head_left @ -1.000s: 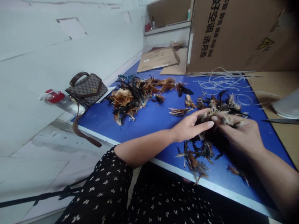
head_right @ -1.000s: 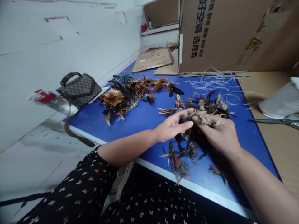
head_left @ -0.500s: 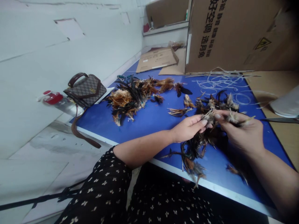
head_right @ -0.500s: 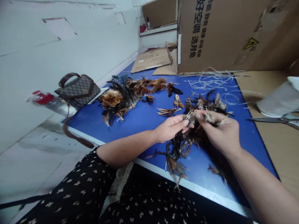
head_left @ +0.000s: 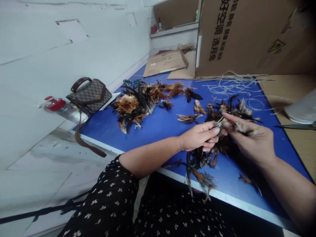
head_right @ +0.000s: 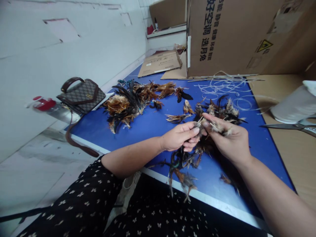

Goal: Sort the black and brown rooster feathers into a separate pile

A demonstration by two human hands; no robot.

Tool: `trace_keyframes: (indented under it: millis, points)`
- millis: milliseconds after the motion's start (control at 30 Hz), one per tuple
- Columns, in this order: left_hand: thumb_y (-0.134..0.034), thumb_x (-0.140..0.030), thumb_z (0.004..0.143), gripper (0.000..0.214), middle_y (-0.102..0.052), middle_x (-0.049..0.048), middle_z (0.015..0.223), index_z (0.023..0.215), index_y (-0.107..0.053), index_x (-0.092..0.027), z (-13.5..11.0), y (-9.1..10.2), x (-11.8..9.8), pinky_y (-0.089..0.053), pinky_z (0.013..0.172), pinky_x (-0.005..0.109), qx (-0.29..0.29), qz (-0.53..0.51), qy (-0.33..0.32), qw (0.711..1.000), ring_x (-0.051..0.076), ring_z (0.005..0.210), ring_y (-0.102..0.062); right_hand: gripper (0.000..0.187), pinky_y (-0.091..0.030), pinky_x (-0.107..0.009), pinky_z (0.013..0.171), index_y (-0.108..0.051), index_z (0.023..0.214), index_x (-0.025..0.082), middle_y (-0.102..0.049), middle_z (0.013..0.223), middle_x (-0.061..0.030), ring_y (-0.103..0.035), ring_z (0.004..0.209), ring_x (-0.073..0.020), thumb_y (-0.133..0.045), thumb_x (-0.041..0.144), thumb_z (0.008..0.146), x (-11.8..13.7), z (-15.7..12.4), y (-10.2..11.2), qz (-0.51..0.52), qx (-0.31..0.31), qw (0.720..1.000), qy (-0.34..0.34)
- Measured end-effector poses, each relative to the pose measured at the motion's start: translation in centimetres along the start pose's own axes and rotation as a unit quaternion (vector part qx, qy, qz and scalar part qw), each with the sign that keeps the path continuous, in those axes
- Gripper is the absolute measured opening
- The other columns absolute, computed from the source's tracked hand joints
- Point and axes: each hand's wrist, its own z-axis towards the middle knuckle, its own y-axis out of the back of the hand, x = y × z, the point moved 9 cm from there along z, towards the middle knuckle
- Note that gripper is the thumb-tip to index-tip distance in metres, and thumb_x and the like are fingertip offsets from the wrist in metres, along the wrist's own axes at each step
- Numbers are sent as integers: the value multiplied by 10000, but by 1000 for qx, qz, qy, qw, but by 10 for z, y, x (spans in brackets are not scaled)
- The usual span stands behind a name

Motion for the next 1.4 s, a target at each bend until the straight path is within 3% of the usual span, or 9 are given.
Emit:
trace_keyframes:
  millis: [267, 433, 600, 767, 900, 1067, 1200, 1300, 1400]
  points:
    - [-641, -468, 1099, 275, -423, -76, 769, 1150, -592, -203, 1, 0, -3, -460, 507, 216, 4, 17, -20, 1000, 53, 522, -394, 342, -732, -358, 886, -909, 1236, 347, -861, 1056, -15, -822, 832, -214, -918, 463, 914, -1, -2, -2, 25, 11, 1000, 14]
    - [-634, -463, 1103, 270, -419, -77, 765, 1076, -588, -199, 0, 0, -4, -439, 494, 212, -6, 31, -7, 999, 47, 518, -381, 385, -703, -395, 1041, -889, 1290, 346, -832, 1266, -23, -843, 1042, -249, -920, 459, 922, 2, -2, 2, -4, -4, 1000, 28]
    - [-667, -463, 1087, 284, -457, -67, 790, 1066, -583, -193, 0, 1, -8, -504, 539, 235, 3, 40, -20, 999, 48, 543, -430, 386, -739, -372, 877, -881, 1317, 313, -852, 1174, -38, -836, 877, -228, -891, 424, 947, 9, -2, -5, 10, 42, 997, 65]
    - [-766, -464, 1042, 320, -456, -69, 760, 1014, -572, -211, 0, -1, -10, -432, 526, 226, 4, 27, -24, 999, 55, 549, -417, 369, -726, -362, 938, -878, 1326, 281, -834, 1265, -54, -844, 983, -230, -861, 397, 976, 15, -4, -10, 2, 77, 994, 78]
    - [-722, -435, 1079, 281, -430, -70, 731, 983, -592, -206, -2, 17, -29, -369, 532, 210, -104, -42, -76, 991, 55, 545, -376, 454, -671, -406, 1094, -847, 1409, 266, -826, 1299, -60, -828, 1128, -267, -854, 442, 991, 16, -1, 1, -57, 20, 996, 71]
    - [-714, -433, 1093, 318, -379, -70, 723, 931, -554, -211, -20, 71, -68, -343, 571, 194, -296, -163, -203, 919, 58, 567, -350, 356, -678, -385, 982, -924, 1175, 235, -858, 1109, -81, -832, 987, -269, -840, 539, 1008, 8, 6, 32, -94, -45, 993, 46]
    - [-658, -455, 1127, 324, -359, -71, 732, 947, -572, -199, -32, 113, -81, -328, 579, 179, -387, -218, -245, 862, 47, 566, -331, 268, -663, -325, 828, -931, 1131, 302, -855, 1083, -80, -820, 929, -249, -882, 530, 998, 33, 0, 9, -38, 164, 978, 122]
    - [-597, -441, 1158, 283, -359, -70, 742, 1023, -612, -193, -34, 132, -81, -333, 586, 166, -408, -243, -260, 841, 43, 560, -336, 296, -603, -259, 687, -858, 1384, 368, -841, 1055, -59, -801, 856, -199, -771, 410, 1104, 65, -41, -41, 6, 413, 891, 189]
    - [-559, -403, 1176, 257, -361, -69, 753, 1046, -620, -189, -34, 139, -80, -341, 602, 154, -408, -262, -265, 833, 37, 559, -344, 495, -518, -263, 653, -729, 1588, 331, -810, 1038, -64, -760, 779, -173, -654, 198, 1117, 75, -89, -85, -46, 548, 805, 223]
